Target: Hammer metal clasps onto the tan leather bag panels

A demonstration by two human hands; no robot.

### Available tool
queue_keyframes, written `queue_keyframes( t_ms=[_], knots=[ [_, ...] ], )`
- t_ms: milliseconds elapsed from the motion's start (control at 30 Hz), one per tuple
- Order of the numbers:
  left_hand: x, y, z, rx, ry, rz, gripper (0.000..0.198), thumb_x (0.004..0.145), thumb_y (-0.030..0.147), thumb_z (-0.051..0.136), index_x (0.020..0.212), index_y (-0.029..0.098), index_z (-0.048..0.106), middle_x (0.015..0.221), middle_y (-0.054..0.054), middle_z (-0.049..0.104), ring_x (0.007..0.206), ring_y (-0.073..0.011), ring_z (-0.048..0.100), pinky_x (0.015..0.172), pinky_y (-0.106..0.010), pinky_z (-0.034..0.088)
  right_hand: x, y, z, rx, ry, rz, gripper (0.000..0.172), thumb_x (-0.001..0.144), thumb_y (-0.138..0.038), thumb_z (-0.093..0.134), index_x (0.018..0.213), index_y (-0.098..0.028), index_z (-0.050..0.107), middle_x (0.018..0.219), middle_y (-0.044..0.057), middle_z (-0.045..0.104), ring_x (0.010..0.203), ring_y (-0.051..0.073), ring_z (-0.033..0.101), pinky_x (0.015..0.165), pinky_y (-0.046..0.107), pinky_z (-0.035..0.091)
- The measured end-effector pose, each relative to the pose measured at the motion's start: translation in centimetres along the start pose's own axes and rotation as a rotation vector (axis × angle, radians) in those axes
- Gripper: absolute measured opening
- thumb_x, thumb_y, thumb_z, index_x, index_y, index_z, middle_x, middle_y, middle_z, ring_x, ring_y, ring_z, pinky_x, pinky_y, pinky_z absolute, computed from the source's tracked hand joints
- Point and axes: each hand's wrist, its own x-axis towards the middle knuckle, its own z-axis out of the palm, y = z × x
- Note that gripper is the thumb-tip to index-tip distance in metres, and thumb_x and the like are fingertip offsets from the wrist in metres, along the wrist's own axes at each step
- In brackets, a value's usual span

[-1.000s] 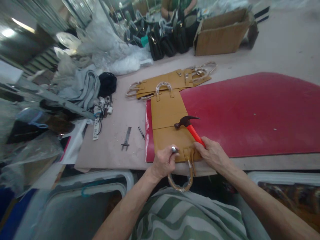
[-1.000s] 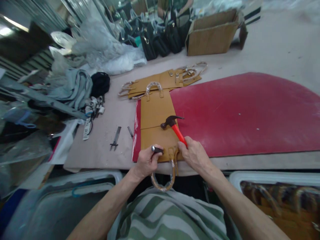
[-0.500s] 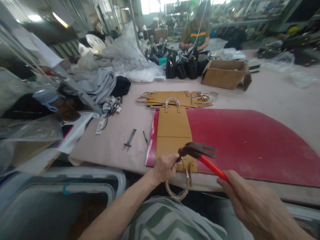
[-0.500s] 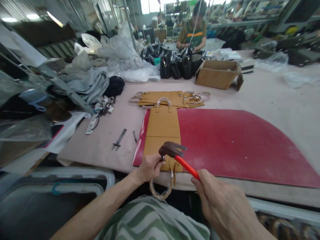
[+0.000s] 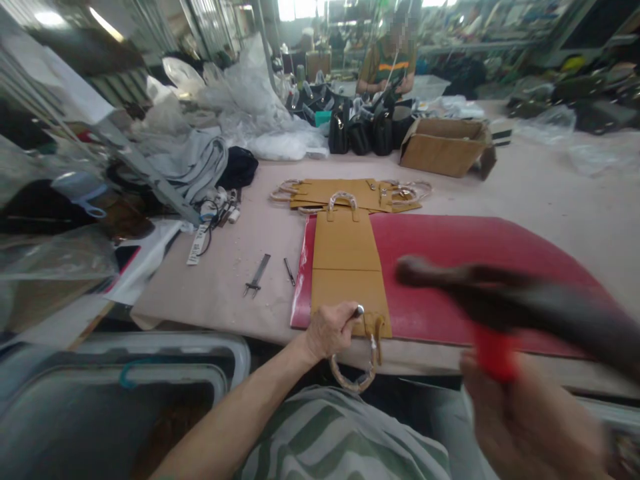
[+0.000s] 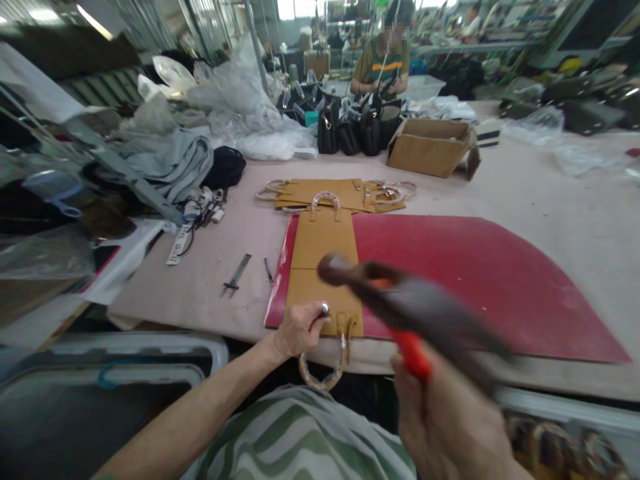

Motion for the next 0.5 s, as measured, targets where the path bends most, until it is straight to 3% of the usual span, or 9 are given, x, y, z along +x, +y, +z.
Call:
queue_keyframes(
  t_ms=[67,133,233,333,500],
  knots=[
    [0.0,0.0,0.1,-0.012,-0.007,-0.015,0.018,0.09,0.016,0.05,0.102,0.019,0.062,0.081,-0.006,0.071,0.07,-0.0192,0.071,0.063,-0.026,0.055,-0.1,0.0,0.6,0.012,-0.068,-0.1,0.019,0.099,-0.03,0.045,0.08,-0.027,0.048,0.05,-0.003,0.049,0.038,0.016,0.046,0.045,0.031,0.021],
    [-0.1,0.0,0.1,-0.019,-0.013,-0.033,0.021,0.089,0.015,0.05,0.106,0.02,0.062,0.082,-0.005,0.072,0.071,-0.0192,0.071,0.062,-0.026,0.055,0.4,0.1,1.2,0.024,-0.104,-0.103,0.019,0.1,-0.033,0.044,0.083,-0.026,0.047,0.049,-0.005,0.047,0.035,0.015,0.042,0.045,0.031,0.017],
    [-0.1,-0.1,0.0,-0.013,-0.02,-0.052,0.016,0.089,0.015,0.051,0.1,0.02,0.062,0.08,-0.005,0.07,0.071,-0.0186,0.071,0.064,-0.026,0.055,2.4,0.7,2.7,0.109,-0.18,0.124,0.025,0.101,-0.04,0.039,0.08,-0.027,0.042,0.048,-0.006,0.043,0.037,0.016,0.041,0.047,0.029,0.021],
    [0.0,-0.1,-0.2,-0.018,-0.041,-0.053,0.012,0.09,0.016,0.052,0.096,0.019,0.061,0.08,-0.005,0.069,0.071,-0.0187,0.07,0.064,-0.027,0.055,5.3,1.3,5.4,0.177,-0.315,0.329,0.026,0.098,-0.041,0.036,0.075,-0.027,0.036,0.054,-0.003,0.048,0.047,0.017,0.047,0.052,0.028,0.028],
    [0.0,0.1,-0.4,-0.04,-0.062,-0.055,0.012,0.091,0.017,0.051,0.096,0.018,0.062,0.083,-0.007,0.07,0.075,-0.0194,0.07,0.068,-0.028,0.057,8.2,1.7,11.4,0.111,-0.437,0.417,0.02,0.094,-0.038,0.05,0.082,-0.022,0.049,0.068,0.003,0.06,0.063,0.019,0.058,0.059,0.028,0.033]
  ],
)
